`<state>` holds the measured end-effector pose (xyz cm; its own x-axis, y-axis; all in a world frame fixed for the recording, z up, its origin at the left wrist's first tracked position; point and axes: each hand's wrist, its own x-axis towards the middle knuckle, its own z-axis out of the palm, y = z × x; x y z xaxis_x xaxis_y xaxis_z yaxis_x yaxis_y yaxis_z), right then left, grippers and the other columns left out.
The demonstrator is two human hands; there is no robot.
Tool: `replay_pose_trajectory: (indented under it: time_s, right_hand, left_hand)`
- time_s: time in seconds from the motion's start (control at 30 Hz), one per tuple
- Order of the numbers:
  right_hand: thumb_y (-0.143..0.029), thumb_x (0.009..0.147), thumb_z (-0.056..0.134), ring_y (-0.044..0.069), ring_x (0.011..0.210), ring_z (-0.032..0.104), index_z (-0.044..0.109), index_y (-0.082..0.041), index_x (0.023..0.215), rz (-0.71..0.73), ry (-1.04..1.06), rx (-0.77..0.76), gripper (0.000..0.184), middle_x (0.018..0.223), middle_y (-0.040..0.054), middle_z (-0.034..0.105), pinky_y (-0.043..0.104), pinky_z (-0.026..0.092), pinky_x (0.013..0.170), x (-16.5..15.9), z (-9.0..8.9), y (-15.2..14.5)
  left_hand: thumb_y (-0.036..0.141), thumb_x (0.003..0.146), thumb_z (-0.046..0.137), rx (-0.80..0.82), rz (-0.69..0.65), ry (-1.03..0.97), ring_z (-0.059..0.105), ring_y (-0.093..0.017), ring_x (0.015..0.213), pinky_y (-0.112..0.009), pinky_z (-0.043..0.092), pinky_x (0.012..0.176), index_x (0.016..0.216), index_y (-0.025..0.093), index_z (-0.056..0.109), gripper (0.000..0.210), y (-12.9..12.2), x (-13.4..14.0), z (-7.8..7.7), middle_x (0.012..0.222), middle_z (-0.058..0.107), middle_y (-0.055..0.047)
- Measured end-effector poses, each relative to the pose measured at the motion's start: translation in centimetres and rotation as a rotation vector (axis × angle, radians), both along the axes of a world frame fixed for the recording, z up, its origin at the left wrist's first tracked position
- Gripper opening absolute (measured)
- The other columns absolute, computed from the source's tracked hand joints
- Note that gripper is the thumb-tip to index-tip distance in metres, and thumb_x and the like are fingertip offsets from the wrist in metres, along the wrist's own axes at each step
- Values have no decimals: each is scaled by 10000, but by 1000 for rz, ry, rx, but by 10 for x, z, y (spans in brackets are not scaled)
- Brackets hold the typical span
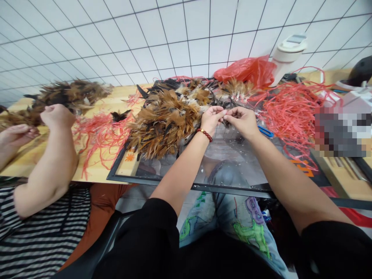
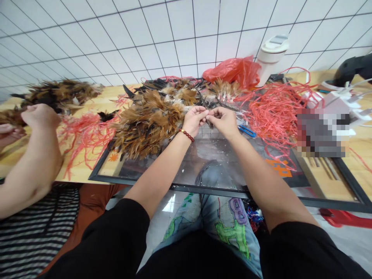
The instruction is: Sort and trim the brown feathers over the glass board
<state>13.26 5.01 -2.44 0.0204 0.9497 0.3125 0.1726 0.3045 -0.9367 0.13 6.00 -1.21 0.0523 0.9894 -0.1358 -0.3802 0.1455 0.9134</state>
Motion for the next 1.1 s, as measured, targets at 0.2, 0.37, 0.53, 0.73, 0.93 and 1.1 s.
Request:
replay_pose_trajectory:
  time_s: [0.2, 0.37, 0.53, 0.73, 0.93, 1.1]
  right_hand:
    - [-333, 692, 752, 104, 556, 554, 650, -191, 713, -67, -48, 59, 176, 654, -4, 664, 256, 443, 560, 4, -12, 3]
    - [-337, 654, 743, 109, 570, 561, 633, -191, 711, -21, -58, -39, 191, 651, 3, 663, 255, 441, 565, 6, -23, 8]
    - [-290, 587, 803, 103, 586, 574, 620, -204, 870, 9, 70, -71, 349, 706, -25, 652, 256, 474, 587, 9, -24, 13]
    - [-365, 607, 829, 118, 610, 610, 664, -204, 911, 95, 120, -105, 381, 724, -12, 678, 268, 499, 600, 10, -16, 9]
    - [-448, 665, 792, 102, 548, 526, 685, -211, 765, 37, 94, -52, 279, 691, -12, 665, 268, 459, 550, 10, -16, 9]
    - [-412, 646, 803, 93, 525, 499, 649, -201, 696, 15, 87, -69, 266, 653, -17, 631, 263, 442, 540, 9, -18, 12]
  left_hand:
    - [96, 706, 823, 32, -31, 27, 464, 6, 445, -141, 311, 439, 832, 159, 578, 282, -1, -1, -1, 610, 575, 85]
    - [33, 781, 719, 19, -82, 147, 500, -21, 417, -150, 338, 438, 792, 152, 571, 190, -1, -1, -2, 541, 563, 76]
    - [11, 802, 685, -17, -103, 173, 563, -49, 445, -157, 399, 492, 788, 150, 549, 195, -5, 1, 4, 535, 584, 60]
    - [-3, 816, 654, -18, -114, 134, 577, -47, 467, -167, 453, 541, 800, 146, 550, 182, -5, -1, 4, 559, 595, 60]
    - [-18, 834, 623, -7, -169, 193, 598, -46, 484, -160, 462, 555, 792, 141, 545, 181, -4, -2, 2, 559, 601, 55]
    - [-21, 835, 617, -39, -218, 197, 612, -51, 517, -179, 483, 599, 787, 143, 541, 187, -6, -3, 5, 591, 608, 46]
